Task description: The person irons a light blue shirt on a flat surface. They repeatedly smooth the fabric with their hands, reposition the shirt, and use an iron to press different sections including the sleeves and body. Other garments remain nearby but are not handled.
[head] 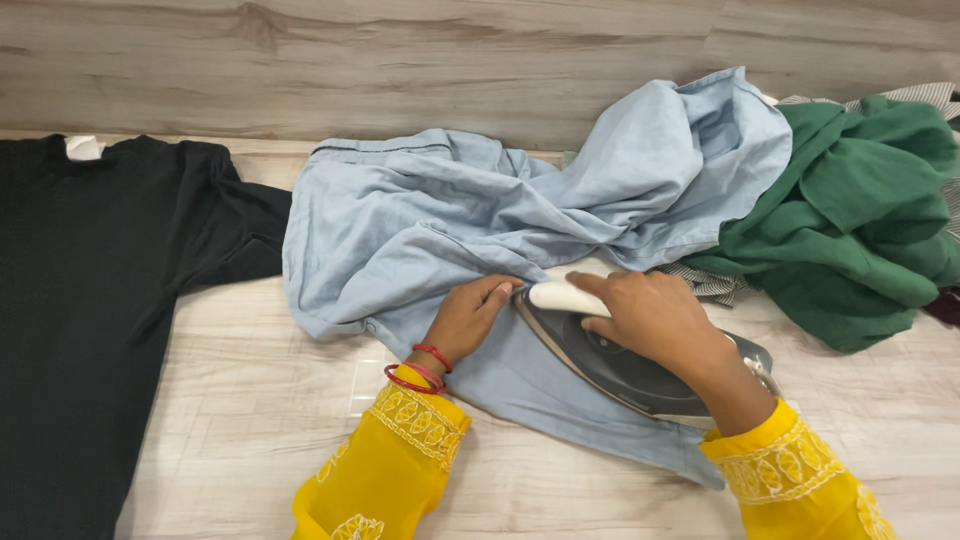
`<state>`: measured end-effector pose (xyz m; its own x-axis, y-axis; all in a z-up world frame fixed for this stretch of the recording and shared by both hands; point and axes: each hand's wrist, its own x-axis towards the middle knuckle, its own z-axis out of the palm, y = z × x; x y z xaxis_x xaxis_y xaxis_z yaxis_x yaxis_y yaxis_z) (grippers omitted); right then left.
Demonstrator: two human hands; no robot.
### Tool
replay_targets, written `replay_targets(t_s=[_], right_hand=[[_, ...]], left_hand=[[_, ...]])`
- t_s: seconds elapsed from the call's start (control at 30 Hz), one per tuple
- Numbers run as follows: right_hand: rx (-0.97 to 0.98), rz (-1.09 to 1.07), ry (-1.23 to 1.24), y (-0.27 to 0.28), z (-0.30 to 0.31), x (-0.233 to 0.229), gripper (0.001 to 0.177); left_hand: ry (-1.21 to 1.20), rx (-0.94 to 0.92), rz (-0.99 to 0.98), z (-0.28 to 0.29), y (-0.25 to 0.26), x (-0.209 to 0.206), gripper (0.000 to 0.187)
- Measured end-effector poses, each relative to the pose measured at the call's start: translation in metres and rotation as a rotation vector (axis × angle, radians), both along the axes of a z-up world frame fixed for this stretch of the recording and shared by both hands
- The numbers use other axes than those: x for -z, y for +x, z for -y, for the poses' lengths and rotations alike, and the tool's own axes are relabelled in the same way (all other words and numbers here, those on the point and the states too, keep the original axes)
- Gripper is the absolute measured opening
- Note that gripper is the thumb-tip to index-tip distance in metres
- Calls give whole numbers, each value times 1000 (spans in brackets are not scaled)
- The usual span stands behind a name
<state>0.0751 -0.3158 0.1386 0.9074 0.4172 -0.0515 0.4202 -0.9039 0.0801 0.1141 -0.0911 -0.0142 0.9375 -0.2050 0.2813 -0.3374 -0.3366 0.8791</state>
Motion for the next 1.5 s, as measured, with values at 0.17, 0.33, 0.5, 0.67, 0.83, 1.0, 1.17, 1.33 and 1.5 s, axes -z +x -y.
replay_targets(t_s=[0.17,0.33,0.5,0.67,0.83,1.0,1.17,1.33,1.5], right_hand=[[-207,-429,55,-26,19,-15,73],[62,-309,32,-21,51,-15,69],[395,-55,95,5,87,4,55],[445,9,150,6,110,-3,60],[473,50,193,-32,105,-33,61],[363,44,339,-51,97,-52,63],[112,-15,384,-51,72,-36,64],[-66,-1,241,-36,15,-6,64],[42,72,188,-10,-39,10,54]], left_hand=[[2,21,25,3,-2,8,35],[367,81,373,11,-4,23,34],[627,103,390,17,-17,11,47],[799,95,399,48,-52,-3,69],[723,131,403,121,-122,2,70],[449,293,505,152,-175,-17,56],[-68,110,266,77,-148,-66,11],[53,-269,324,-7,-55,-72,16],[353,-176,88,-52,23,-30,26]])
